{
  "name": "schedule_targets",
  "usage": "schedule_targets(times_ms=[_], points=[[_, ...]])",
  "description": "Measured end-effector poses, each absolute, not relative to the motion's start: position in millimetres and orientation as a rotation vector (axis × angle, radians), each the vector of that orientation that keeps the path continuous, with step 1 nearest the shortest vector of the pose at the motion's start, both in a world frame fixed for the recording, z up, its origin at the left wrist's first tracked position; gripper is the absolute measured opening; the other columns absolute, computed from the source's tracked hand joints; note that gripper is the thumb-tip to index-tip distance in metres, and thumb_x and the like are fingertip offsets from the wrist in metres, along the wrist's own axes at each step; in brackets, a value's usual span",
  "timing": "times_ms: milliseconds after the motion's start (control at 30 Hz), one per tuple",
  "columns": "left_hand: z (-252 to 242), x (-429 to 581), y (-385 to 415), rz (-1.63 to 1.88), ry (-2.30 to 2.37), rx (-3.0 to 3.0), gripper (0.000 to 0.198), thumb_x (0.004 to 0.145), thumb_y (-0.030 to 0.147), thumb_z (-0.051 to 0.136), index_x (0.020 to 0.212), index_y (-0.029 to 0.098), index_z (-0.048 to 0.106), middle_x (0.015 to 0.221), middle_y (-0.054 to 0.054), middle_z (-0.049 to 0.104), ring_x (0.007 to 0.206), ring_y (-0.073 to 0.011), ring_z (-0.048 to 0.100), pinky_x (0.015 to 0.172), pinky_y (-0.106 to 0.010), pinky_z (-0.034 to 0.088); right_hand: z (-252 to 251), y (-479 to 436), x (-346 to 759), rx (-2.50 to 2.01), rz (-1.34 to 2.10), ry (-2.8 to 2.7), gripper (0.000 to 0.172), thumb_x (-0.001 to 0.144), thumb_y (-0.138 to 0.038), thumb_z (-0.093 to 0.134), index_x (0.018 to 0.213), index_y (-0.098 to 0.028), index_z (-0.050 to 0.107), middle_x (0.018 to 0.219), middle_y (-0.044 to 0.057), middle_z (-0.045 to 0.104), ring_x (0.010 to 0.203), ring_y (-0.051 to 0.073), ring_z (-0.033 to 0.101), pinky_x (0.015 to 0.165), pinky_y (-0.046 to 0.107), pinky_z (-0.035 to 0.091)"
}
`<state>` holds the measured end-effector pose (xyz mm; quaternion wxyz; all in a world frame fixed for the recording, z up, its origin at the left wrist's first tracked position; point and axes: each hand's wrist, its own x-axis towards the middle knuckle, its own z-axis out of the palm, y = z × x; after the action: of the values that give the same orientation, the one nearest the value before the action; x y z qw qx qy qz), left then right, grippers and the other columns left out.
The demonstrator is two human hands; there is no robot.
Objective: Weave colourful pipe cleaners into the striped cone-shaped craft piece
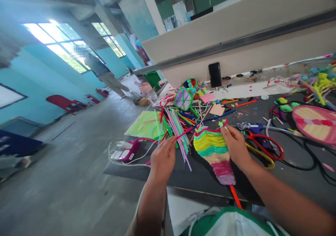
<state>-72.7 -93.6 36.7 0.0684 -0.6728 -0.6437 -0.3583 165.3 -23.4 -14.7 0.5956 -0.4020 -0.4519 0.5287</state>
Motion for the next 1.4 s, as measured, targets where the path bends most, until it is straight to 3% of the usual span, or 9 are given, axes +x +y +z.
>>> schedule_targets(times_ms=[200, 533, 733, 900, 1100, 1267, 1400], points=[[28, -58, -92, -0.997, -1.954, -2.11, 0.021, 0.088, 0.025, 0.053, 0.1, 0.024, 0.071, 0.095, -0.004, 0.074, 0.085, -0.0195, 0.067, 0.08, -0.031, 0.051, -14, -25, 166, -0.925, 1.215, -1.068, 0.031, 0.078, -0.055, 0.063, 0.079, -0.024, 0.066, 0.065, -0.002, 0.061, 0.067, 0.018, 0.055, 0.059, 0.028, 0.042], [26, -45, -77, -1.06, -1.995, -2.195, 0.018, 0.09, 0.028, 0.052, 0.102, 0.022, 0.064, 0.097, -0.005, 0.069, 0.092, -0.0193, 0.064, 0.081, -0.031, 0.048, -5, -36, 163, -0.857, 1.296, -1.134, 0.028, 0.079, -0.051, 0.063, 0.077, -0.024, 0.067, 0.066, -0.001, 0.062, 0.07, 0.018, 0.057, 0.063, 0.028, 0.045], [19, -45, -64, -1.237, -1.957, -2.219, 0.012, 0.088, 0.03, 0.055, 0.083, 0.019, 0.057, 0.081, -0.001, 0.059, 0.077, -0.0147, 0.056, 0.071, -0.026, 0.044, -2, -36, 160, -0.762, 1.493, -1.073, 0.03, 0.076, -0.052, 0.067, 0.085, -0.024, 0.07, 0.074, 0.0, 0.068, 0.072, 0.019, 0.062, 0.066, 0.03, 0.049], [7, -48, -54, -1.353, -2.01, -2.221, 0.01, 0.085, 0.028, 0.057, 0.085, 0.019, 0.054, 0.081, 0.0, 0.054, 0.061, -0.0095, 0.046, 0.059, -0.023, 0.04, -2, -34, 157, -0.657, 1.681, -0.941, 0.03, 0.075, -0.048, 0.07, 0.095, -0.025, 0.071, 0.083, 0.001, 0.072, 0.074, 0.02, 0.065, 0.067, 0.031, 0.051], [9, -49, -54, -1.243, -1.929, -2.312, 0.007, 0.086, 0.024, 0.055, 0.081, 0.019, 0.054, 0.08, -0.002, 0.055, 0.076, -0.014, 0.054, 0.069, -0.025, 0.044, -3, -34, 159, -0.697, 1.614, -1.004, 0.027, 0.077, -0.049, 0.068, 0.085, -0.024, 0.07, 0.076, -0.001, 0.07, 0.07, 0.019, 0.064, 0.065, 0.03, 0.049], [30, -32, -64, -1.088, -1.739, -2.193, 0.01, 0.084, 0.026, 0.059, 0.089, 0.019, 0.064, 0.097, -0.008, 0.054, 0.097, -0.0206, 0.053, 0.087, -0.035, 0.044, -2, -35, 159, -0.789, 1.511, -1.077, 0.032, 0.074, -0.054, 0.067, 0.078, -0.023, 0.07, 0.07, 0.0, 0.068, 0.071, 0.02, 0.062, 0.063, 0.029, 0.047], [49, -7, -62, -0.832, -1.646, -2.263, 0.017, 0.088, 0.03, 0.056, 0.088, 0.021, 0.07, 0.093, -0.007, 0.053, 0.091, -0.0204, 0.051, 0.084, -0.037, 0.041, -4, -33, 160, -0.777, 1.484, -1.104, 0.033, 0.073, -0.055, 0.067, 0.078, -0.022, 0.07, 0.068, 0.0, 0.067, 0.069, 0.019, 0.061, 0.062, 0.028, 0.047]])
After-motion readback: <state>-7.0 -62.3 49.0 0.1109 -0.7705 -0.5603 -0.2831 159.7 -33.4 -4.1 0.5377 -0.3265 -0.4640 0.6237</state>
